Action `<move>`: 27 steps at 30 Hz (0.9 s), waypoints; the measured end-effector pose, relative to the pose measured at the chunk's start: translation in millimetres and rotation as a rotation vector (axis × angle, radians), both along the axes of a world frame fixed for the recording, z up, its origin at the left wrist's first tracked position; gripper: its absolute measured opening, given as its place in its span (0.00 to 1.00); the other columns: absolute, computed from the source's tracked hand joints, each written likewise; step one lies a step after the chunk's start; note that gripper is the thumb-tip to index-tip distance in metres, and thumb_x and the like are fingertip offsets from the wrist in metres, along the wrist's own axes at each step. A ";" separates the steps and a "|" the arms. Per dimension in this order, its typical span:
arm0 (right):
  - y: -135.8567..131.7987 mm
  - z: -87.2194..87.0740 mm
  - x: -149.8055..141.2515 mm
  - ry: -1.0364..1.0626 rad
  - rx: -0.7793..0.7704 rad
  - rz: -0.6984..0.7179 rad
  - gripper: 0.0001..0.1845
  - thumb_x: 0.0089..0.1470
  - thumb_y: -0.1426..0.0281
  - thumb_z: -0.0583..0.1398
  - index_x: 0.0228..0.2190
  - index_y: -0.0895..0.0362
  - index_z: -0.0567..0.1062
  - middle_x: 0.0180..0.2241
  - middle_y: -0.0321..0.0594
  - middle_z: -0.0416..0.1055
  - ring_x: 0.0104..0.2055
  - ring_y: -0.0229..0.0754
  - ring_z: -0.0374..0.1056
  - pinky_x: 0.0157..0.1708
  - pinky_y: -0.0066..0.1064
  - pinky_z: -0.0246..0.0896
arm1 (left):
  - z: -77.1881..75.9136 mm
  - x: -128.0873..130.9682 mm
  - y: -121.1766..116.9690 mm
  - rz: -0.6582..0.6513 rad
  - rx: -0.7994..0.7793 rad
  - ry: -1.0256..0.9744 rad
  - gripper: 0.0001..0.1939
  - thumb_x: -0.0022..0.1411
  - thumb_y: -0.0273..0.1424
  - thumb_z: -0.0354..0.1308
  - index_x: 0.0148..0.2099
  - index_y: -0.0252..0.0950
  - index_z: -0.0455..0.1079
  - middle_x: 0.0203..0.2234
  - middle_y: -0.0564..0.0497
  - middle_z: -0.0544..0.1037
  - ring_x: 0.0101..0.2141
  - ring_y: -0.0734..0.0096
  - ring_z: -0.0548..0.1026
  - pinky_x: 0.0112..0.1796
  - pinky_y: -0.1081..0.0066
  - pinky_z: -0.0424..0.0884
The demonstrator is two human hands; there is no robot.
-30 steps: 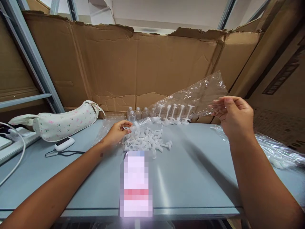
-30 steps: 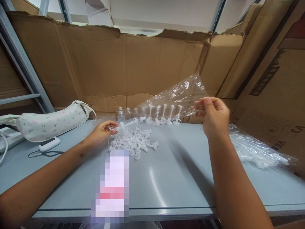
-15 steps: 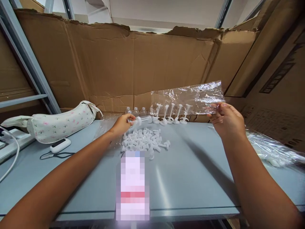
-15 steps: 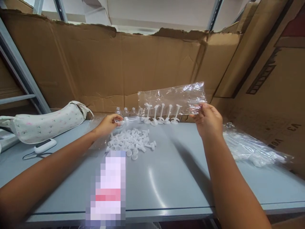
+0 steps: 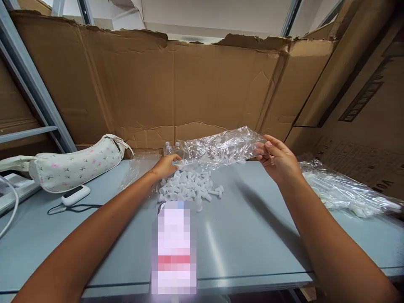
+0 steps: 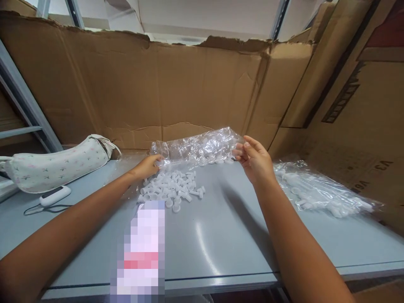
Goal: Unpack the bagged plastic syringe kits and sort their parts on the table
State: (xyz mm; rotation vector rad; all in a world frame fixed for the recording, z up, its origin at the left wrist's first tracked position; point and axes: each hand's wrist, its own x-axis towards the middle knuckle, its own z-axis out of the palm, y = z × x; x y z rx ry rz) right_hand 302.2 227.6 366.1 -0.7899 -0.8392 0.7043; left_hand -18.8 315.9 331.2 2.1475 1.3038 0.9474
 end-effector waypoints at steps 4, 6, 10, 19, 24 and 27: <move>2.6 -5.0 -6.8 -0.047 -0.084 0.104 0.14 0.42 0.72 0.65 0.35 0.52 0.75 0.27 0.33 0.73 0.23 0.31 0.68 0.19 0.22 0.60 | 3.2 2.9 -13.3 -0.020 0.006 -0.009 0.09 0.52 0.25 0.57 0.38 0.35 0.73 0.34 0.47 0.77 0.34 0.63 0.74 0.38 0.67 0.67; 2.5 -6.4 -12.3 -0.060 -0.138 0.174 0.13 0.43 0.72 0.65 0.35 0.52 0.76 0.27 0.33 0.73 0.23 0.31 0.67 0.19 0.21 0.60 | 7.5 5.2 -22.7 -0.032 0.006 -0.074 0.09 0.56 0.30 0.55 0.40 0.34 0.72 0.35 0.47 0.77 0.36 0.63 0.74 0.39 0.66 0.67; -0.1 -10.0 -27.5 -0.084 -0.247 0.323 0.13 0.45 0.73 0.64 0.37 0.53 0.77 0.28 0.34 0.73 0.22 0.29 0.66 0.18 0.20 0.58 | 21.4 6.4 -50.6 -0.165 -0.188 -0.399 0.16 0.61 0.39 0.53 0.46 0.35 0.69 0.43 0.44 0.76 0.41 0.65 0.74 0.43 0.65 0.68; -12.4 -37.5 -91.9 -0.229 -0.253 0.639 0.18 0.49 0.65 0.63 0.45 0.50 0.74 0.31 0.34 0.74 0.19 0.28 0.62 0.17 0.22 0.55 | 21.8 2.9 -114.1 -0.310 -0.415 -0.619 0.27 0.60 0.37 0.58 0.61 0.50 0.59 0.61 0.47 0.61 0.46 0.61 0.73 0.40 0.65 0.73; -22.2 -44.1 -110.7 -0.303 -0.251 0.699 0.29 0.51 0.63 0.62 0.55 0.46 0.65 0.35 0.36 0.74 0.18 0.29 0.64 0.18 0.26 0.58 | 19.2 -0.6 -120.9 -0.189 -0.343 -0.596 0.23 0.58 0.28 0.58 0.56 0.42 0.67 0.58 0.46 0.66 0.34 0.71 0.76 0.33 0.70 0.72; -27.2 -43.6 -109.6 -0.307 -0.200 0.719 0.32 0.53 0.61 0.60 0.59 0.41 0.60 0.44 0.39 0.73 0.24 0.32 0.68 0.26 0.30 0.65 | 17.8 -2.0 -119.9 -0.089 -0.279 -0.593 0.24 0.58 0.28 0.57 0.58 0.37 0.65 0.57 0.42 0.67 0.34 0.72 0.76 0.33 0.70 0.72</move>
